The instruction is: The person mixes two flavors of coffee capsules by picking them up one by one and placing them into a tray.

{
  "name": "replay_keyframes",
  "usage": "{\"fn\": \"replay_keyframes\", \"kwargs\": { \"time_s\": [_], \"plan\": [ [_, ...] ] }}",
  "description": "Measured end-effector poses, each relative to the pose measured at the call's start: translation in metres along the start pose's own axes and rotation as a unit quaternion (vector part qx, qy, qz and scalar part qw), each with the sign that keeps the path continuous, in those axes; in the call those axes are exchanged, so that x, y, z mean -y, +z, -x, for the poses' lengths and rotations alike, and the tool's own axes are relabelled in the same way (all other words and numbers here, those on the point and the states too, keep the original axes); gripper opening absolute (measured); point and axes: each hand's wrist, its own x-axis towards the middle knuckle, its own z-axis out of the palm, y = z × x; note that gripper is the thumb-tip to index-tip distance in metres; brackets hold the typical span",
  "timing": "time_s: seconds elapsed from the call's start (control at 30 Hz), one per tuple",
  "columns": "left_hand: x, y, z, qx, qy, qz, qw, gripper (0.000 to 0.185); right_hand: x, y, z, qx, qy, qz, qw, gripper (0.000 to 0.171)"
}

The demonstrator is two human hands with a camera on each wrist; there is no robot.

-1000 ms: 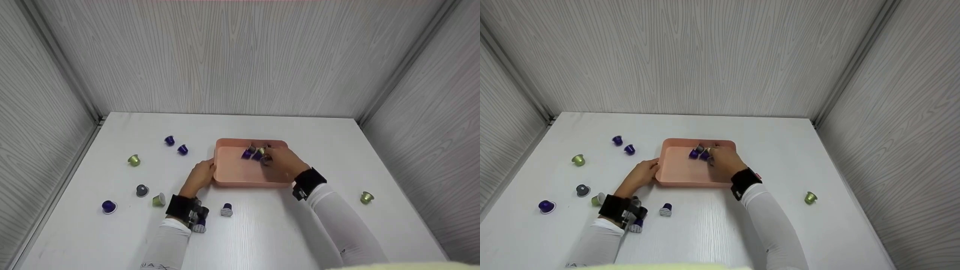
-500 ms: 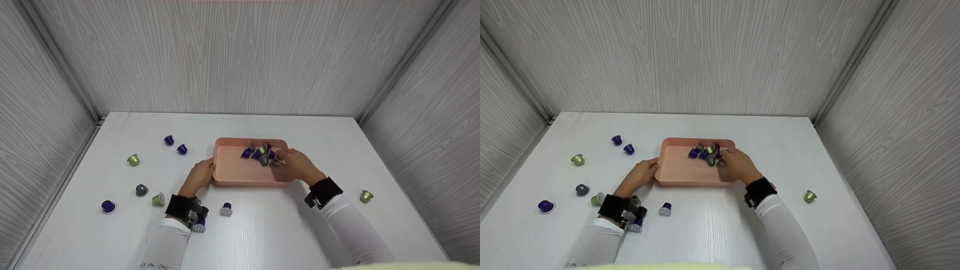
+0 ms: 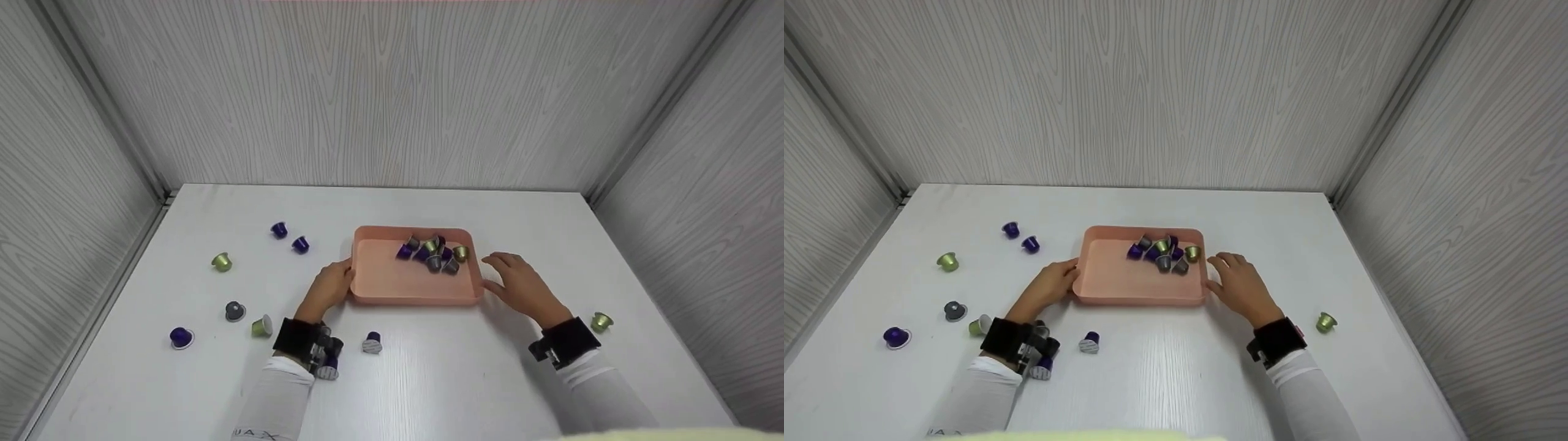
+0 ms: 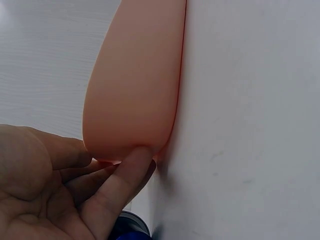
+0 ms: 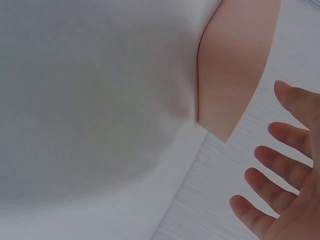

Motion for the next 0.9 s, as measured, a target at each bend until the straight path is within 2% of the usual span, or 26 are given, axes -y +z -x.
{"fn": "replay_keyframes", "kwargs": {
  "time_s": [0.33, 0.63, 0.9],
  "plan": [
    [0.0, 0.0, 0.001, -0.006, 0.004, 0.002, 1.0, 0.04, -0.022, -0.017, 0.04, 0.021, 0.099, 0.001, 0.995, 0.064],
    [0.001, -0.001, 0.003, -0.012, 0.023, -0.008, 0.9996, 0.04, -0.04, -0.018, 0.071, 0.022, 0.12, 0.044, 0.992, 0.065],
    [0.001, 0.0, 0.003, -0.02, 0.036, -0.014, 0.999, 0.038, -0.054, -0.031, 0.093, 0.074, 0.179, 0.06, 0.979, 0.069]
  ]
}}
